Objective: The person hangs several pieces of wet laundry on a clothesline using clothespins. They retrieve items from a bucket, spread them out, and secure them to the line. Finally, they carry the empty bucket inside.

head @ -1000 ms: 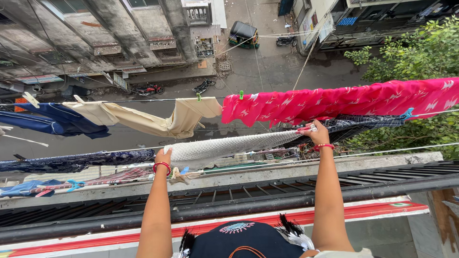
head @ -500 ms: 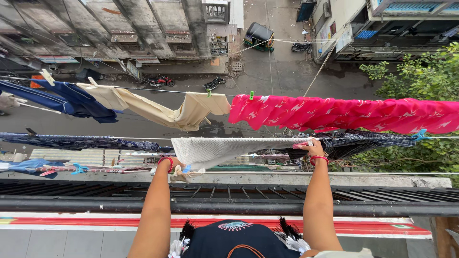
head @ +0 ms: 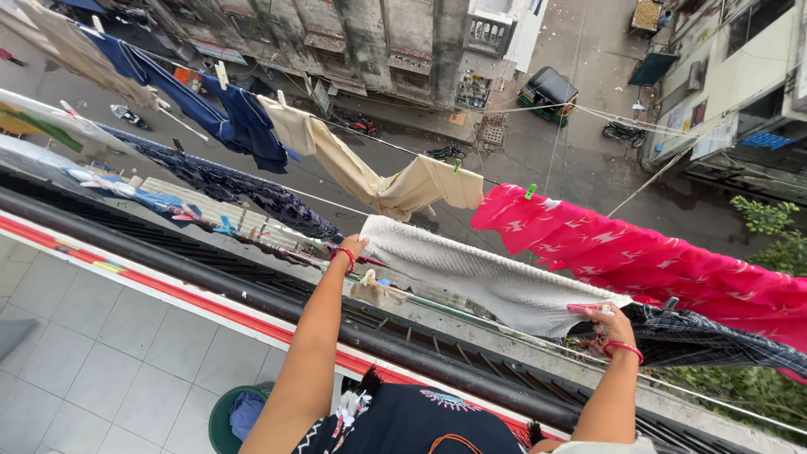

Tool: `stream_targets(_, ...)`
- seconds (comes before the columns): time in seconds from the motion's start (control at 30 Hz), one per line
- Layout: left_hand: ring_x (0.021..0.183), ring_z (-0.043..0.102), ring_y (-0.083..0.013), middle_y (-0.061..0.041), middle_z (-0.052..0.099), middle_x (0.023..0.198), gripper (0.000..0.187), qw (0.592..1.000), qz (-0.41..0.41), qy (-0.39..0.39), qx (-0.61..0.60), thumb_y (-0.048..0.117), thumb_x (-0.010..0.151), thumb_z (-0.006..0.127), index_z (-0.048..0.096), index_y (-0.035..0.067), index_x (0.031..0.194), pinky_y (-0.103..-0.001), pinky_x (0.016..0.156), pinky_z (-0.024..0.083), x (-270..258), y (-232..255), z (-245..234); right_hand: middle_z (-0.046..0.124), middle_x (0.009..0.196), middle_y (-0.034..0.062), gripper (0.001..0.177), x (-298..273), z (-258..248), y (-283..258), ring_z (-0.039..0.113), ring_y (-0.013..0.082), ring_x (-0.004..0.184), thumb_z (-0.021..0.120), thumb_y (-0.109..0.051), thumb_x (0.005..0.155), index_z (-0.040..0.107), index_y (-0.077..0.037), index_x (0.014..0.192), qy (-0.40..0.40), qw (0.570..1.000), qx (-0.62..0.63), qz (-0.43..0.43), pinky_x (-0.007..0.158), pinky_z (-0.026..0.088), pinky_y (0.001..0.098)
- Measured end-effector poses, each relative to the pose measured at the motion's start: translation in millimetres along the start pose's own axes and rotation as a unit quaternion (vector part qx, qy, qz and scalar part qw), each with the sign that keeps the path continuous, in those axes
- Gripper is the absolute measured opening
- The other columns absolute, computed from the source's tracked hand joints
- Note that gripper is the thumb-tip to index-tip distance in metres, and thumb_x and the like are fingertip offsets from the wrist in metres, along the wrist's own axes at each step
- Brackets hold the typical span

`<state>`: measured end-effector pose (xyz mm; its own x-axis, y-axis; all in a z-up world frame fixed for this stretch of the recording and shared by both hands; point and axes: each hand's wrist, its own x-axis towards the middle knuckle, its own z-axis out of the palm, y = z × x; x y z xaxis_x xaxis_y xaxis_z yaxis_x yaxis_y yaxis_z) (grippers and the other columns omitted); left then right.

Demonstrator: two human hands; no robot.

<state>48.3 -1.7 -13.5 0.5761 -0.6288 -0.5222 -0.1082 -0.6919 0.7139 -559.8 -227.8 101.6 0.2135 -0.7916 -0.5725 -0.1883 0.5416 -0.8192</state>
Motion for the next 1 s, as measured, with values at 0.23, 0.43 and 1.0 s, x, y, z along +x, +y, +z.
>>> stream_targets(0.23, 0.071, 0.059, -0.0194, -0.011, 0.070, 0.084, 0.041, 0.987, 0.050, 0.130, -0.085, 0.040, 0.100, 0.067, 0.073, -0.001, 0.099, -0.037, 0.070, 0.049, 33, 34, -55, 0.060, 0.084, 0.0021, 0.017, 8, 14, -52, 0.055, 0.0091, 0.072, 0.077, -0.002, 0.084, 0.067, -0.002, 0.098, -0.019, 0.982, 0.121, -0.144, 0.055, 0.037, 0.0233)
stream_targets(0.43, 0.079, 0.064, -0.0151, -0.006, 0.074, 0.088, 0.032, 0.970, 0.052, 0.177, -0.155, 0.031, 0.096, 0.068, 0.073, 0.001, 0.105, -0.034, 0.076, 0.052, 51, 27, -101, 0.063, 0.085, 0.0015, 0.018, 19, 57, -45, 0.054, 0.0077, 0.070, 0.077, -0.002, 0.085, 0.065, -0.002, 0.099, 0.022, 0.986, 0.117, -0.118, 0.052, 0.035, 0.0210)
stream_targets(1.0, 0.091, 0.072, -0.0328, -0.017, 0.075, 0.103, 0.025, 0.948, -0.069, 0.303, -0.065, 0.031, 0.099, 0.065, 0.069, 0.011, 0.113, -0.043, 0.084, 0.054, 67, 18, -151, 0.068, 0.082, -0.0003, 0.028, 24, 127, 3, 0.050, 0.0036, 0.059, 0.083, -0.005, 0.079, 0.071, 0.001, 0.103, 0.081, 0.992, 0.100, -0.016, 0.045, 0.032, 0.0204)
